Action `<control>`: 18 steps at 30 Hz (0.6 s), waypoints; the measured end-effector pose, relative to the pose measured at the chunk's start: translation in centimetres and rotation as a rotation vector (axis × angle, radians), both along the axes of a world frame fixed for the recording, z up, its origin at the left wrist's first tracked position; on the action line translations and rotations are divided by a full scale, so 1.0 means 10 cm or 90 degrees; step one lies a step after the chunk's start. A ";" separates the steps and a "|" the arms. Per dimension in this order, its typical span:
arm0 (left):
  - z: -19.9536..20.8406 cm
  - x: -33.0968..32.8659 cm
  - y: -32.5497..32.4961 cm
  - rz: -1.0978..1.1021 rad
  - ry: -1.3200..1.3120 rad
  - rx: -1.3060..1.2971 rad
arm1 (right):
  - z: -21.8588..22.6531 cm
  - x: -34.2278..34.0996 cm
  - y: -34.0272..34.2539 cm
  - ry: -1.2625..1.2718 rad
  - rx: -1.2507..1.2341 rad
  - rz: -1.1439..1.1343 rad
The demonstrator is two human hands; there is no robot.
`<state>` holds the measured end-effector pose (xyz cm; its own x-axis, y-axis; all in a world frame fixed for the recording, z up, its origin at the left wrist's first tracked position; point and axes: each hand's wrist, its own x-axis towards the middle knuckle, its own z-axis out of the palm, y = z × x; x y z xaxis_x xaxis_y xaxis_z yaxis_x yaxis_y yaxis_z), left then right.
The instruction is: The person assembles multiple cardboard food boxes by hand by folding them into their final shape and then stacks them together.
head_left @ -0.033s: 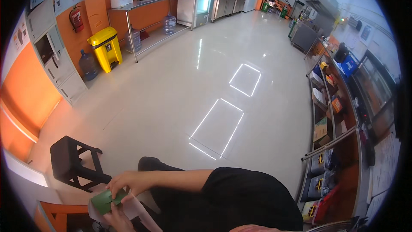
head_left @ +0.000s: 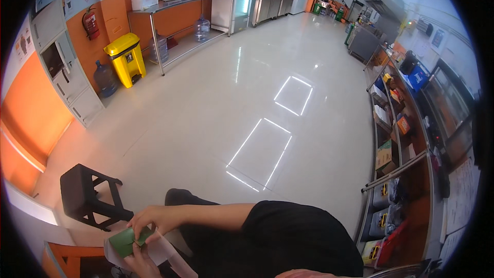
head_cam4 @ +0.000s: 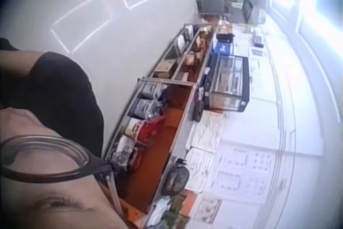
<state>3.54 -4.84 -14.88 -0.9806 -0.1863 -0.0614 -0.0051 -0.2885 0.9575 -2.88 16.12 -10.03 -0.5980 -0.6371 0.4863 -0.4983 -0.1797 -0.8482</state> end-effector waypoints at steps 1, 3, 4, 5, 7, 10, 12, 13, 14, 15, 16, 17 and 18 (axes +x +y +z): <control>0.05 0.01 0.02 -0.003 0.004 -0.003 | 0.00 0.00 0.01 0.022 -0.020 0.037; 0.18 0.04 0.04 0.025 -0.060 0.013 | 0.00 0.00 0.01 0.018 -0.023 0.047; 0.22 0.05 0.06 0.023 -0.060 0.015 | -0.01 0.00 0.00 0.010 -0.024 0.059; 0.25 0.05 0.08 0.028 -0.059 0.008 | -0.04 -0.01 -0.03 0.010 -0.022 0.057; 0.29 0.05 0.07 0.033 -0.057 0.000 | -0.11 -0.02 -0.13 0.101 -0.024 -0.007; 0.28 0.04 0.02 0.014 -0.038 -0.020 | -0.18 0.00 -0.22 0.190 -0.012 -0.047; 0.20 0.04 -0.02 0.036 -0.041 -0.008 | -0.21 0.07 -0.28 0.210 0.012 -0.071; 0.18 0.05 -0.03 0.035 -0.042 -0.007 | -0.21 0.11 -0.29 0.228 0.039 -0.094; 0.17 0.06 -0.04 0.027 -0.019 0.017 | -0.22 0.13 -0.31 0.227 0.039 -0.096; 0.15 0.07 -0.05 0.021 0.004 0.041 | -0.23 0.16 -0.32 0.225 0.047 -0.103; 0.12 0.08 -0.07 0.020 0.003 0.041 | -0.25 0.18 -0.33 0.224 0.055 -0.111; 0.08 0.09 -0.09 0.004 0.013 0.029 | -0.27 0.21 -0.35 0.223 0.055 -0.112; 0.09 0.10 -0.09 -0.011 0.023 0.017 | -0.29 0.25 -0.37 0.193 0.033 -0.140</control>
<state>4.49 -5.69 -14.00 -0.9853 -0.1681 -0.0303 0.0245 -0.3146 0.9489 -0.39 12.43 -12.96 -0.5571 -0.5375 0.6330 -0.7503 -0.0008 -0.6610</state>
